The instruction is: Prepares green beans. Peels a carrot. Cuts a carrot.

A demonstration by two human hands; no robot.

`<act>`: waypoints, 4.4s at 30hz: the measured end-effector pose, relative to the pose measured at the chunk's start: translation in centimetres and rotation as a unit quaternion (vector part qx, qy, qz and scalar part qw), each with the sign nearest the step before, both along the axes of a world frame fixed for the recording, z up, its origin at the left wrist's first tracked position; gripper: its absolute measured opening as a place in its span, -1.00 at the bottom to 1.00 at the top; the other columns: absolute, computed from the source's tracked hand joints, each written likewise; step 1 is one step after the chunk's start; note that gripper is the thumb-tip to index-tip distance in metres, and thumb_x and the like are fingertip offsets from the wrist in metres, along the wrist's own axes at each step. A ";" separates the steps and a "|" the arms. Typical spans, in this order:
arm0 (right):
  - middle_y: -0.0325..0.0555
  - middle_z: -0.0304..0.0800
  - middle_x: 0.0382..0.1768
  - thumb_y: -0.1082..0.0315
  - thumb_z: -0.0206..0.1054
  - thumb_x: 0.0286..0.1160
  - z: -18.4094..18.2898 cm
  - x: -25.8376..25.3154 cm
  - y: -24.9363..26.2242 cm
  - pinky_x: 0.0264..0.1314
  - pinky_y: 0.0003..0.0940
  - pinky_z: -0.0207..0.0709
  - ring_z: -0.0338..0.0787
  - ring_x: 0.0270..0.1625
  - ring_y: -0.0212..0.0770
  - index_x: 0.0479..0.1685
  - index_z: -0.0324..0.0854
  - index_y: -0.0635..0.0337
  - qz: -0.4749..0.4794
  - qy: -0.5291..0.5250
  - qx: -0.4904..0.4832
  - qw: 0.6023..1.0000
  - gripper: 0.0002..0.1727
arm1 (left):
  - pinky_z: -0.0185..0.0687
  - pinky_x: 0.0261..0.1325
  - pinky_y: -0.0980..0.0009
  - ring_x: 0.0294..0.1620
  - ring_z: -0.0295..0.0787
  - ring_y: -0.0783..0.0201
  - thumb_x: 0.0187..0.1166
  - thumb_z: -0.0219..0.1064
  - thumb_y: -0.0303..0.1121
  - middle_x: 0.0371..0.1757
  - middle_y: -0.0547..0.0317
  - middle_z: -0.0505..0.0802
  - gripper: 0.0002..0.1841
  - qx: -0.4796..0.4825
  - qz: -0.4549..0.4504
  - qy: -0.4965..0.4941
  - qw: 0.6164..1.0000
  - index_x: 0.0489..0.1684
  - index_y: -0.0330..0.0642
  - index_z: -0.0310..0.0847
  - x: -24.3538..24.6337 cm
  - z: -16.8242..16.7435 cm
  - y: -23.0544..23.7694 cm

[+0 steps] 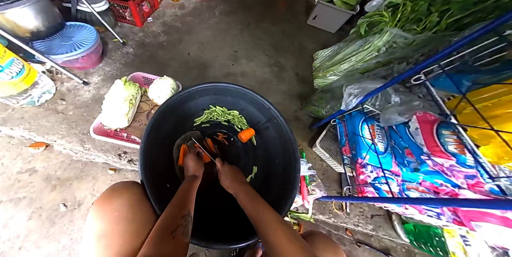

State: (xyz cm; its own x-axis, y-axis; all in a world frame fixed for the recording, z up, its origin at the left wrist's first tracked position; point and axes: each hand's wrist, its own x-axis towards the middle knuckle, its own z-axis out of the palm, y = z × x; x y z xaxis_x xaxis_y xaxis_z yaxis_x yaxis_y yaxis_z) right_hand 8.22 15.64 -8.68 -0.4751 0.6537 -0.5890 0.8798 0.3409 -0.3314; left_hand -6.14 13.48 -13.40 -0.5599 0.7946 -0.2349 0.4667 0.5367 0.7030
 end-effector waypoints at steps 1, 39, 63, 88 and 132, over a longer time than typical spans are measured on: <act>0.22 0.73 0.31 0.14 -0.18 0.96 -0.3 -0.2 0.1 0.33 0.22 0.65 0.81 0.31 0.24 0.72 0.24 0.02 -0.006 0.006 -0.004 1.000 -0.52 | 0.61 0.48 0.11 0.32 0.76 0.04 0.68 0.27 -0.48 0.25 -0.12 0.82 -0.81 -0.002 0.000 0.000 1.000 0.10 -0.29 0.76 0.0 0.0 0.0; 0.34 0.72 0.26 0.13 -0.10 0.96 -2.0 -0.4 2.4 0.33 0.17 0.64 0.82 0.23 0.23 0.76 0.21 0.21 -0.056 0.121 -0.065 0.989 -0.46 | 0.58 0.50 0.02 0.34 0.77 -0.03 0.72 0.25 -0.43 0.25 -0.15 0.83 -0.77 -0.039 -0.021 0.006 0.999 0.16 -0.31 0.74 -0.2 1.0 -0.2; 0.25 0.75 0.32 0.14 -0.13 0.95 -2.0 -1.6 0.2 0.41 0.23 0.61 0.77 0.39 0.23 0.77 0.23 0.05 -0.070 0.069 -0.027 0.995 -0.49 | 0.58 0.49 -0.02 0.33 0.78 -0.06 0.75 0.21 -0.38 0.22 -0.17 0.85 -0.74 -0.067 -0.043 0.032 0.996 0.16 -0.31 0.75 -0.2 1.0 0.1; 0.29 0.73 0.31 0.15 -0.16 0.96 -1.8 -0.8 1.1 0.46 0.21 0.57 0.75 0.40 0.24 0.83 0.10 0.09 -0.025 0.070 -0.051 0.996 -0.45 | 0.60 0.47 -0.02 0.28 0.81 -0.04 0.76 0.21 -0.37 0.20 -0.16 0.86 -0.73 -0.073 -0.035 0.000 0.997 0.21 -0.30 0.73 -0.7 0.5 -0.1; 0.32 0.73 0.27 0.14 -0.08 0.95 -2.0 0.7 0.5 0.43 0.18 0.58 0.77 0.35 0.24 0.77 0.19 0.15 -0.052 0.115 -0.068 0.990 -0.47 | 0.60 0.44 -0.05 0.28 0.79 -0.08 0.71 0.25 -0.40 0.19 -0.20 0.85 -0.74 -0.084 -0.016 -0.012 0.996 0.21 -0.32 0.71 -0.5 1.2 -0.2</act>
State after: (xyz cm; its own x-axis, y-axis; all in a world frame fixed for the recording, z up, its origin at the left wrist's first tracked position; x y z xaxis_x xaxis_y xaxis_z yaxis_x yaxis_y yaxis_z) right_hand 8.91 16.11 -10.70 -0.5416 0.6279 -0.5588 0.8032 0.1905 -0.5644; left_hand -6.60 13.27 -12.22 -0.5273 0.7610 -0.3779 0.4705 0.6319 0.6159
